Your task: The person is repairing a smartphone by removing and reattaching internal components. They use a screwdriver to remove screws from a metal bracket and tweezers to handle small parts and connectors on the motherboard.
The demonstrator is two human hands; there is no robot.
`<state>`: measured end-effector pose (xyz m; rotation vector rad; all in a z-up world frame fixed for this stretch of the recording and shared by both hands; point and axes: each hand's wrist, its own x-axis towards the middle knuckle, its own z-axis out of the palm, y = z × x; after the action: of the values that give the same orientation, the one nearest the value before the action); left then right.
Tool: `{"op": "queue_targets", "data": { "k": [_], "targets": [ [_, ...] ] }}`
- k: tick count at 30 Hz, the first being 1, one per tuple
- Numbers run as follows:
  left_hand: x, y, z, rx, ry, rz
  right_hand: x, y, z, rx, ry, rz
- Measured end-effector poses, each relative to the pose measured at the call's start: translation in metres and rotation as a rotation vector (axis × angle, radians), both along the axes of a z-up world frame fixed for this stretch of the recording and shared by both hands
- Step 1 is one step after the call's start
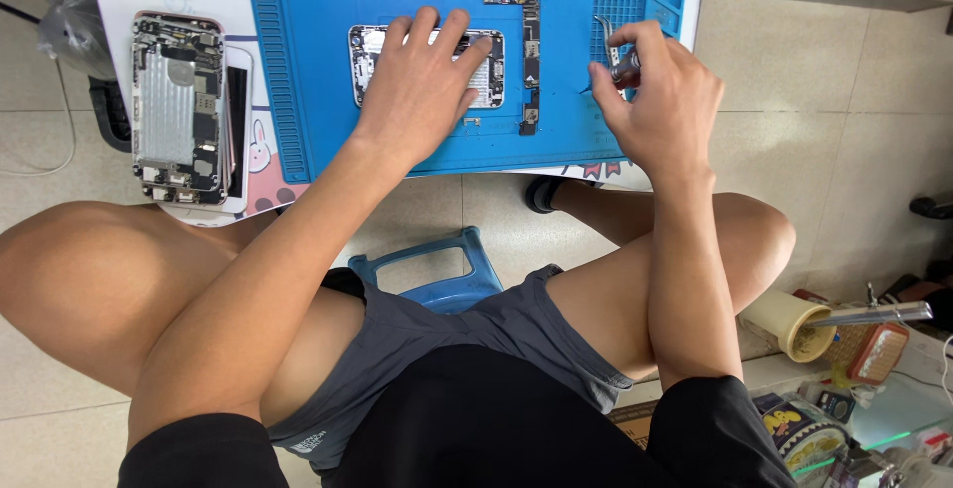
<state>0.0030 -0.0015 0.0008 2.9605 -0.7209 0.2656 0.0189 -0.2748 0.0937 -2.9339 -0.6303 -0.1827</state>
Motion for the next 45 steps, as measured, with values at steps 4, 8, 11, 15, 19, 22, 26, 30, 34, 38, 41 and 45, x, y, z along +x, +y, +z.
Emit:
{"op": "queue_targets", "data": {
  "k": [4, 8, 11, 15, 19, 22, 26, 30, 34, 38, 41, 45],
  "targets": [
    [0.000, -0.001, 0.001, 0.000, -0.011, -0.006, -0.002, -0.010, -0.009, 0.154, 0.037, 0.014],
    [0.001, -0.001, 0.002, 0.034, 0.008, -0.007, -0.008, -0.010, -0.016, 0.269, 0.137, 0.015],
    [0.001, -0.001, 0.001, 0.050, 0.006, -0.009, -0.013, -0.016, -0.022, 0.241, 0.160, -0.051],
    [0.001, -0.002, -0.001, 0.011, 0.021, -0.014, -0.033, -0.018, -0.025, 0.634, 0.232, -0.216],
    [0.000, -0.002, 0.005, 0.016, 0.008, -0.025, -0.052, -0.019, -0.046, 0.909, 0.323, -0.366],
    [-0.001, -0.001, 0.006, 0.014, 0.019, -0.019, -0.054, -0.012, -0.048, 0.870, 0.349, -0.352],
    [0.000, -0.001, 0.006, -0.024, 0.028, -0.024, -0.053, -0.007, -0.048, 0.806, 0.375, -0.254],
    [-0.002, 0.000, 0.004, -0.087, 0.032, -0.027, -0.052, -0.004, -0.049, 0.802, 0.371, -0.241],
    [-0.003, -0.001, 0.003, -0.078, 0.022, -0.014, -0.052, -0.004, -0.051, 0.783, 0.367, -0.206],
    [-0.003, 0.000, 0.005, -0.079, 0.006, -0.015, -0.051, -0.003, -0.052, 0.773, 0.366, -0.220],
    [-0.001, 0.001, 0.008, -0.097, 0.001, -0.022, -0.050, -0.004, -0.050, 0.798, 0.386, -0.237],
    [-0.003, 0.001, 0.010, -0.098, -0.022, -0.017, -0.049, -0.007, -0.050, 0.812, 0.392, -0.240]
  ]
}}
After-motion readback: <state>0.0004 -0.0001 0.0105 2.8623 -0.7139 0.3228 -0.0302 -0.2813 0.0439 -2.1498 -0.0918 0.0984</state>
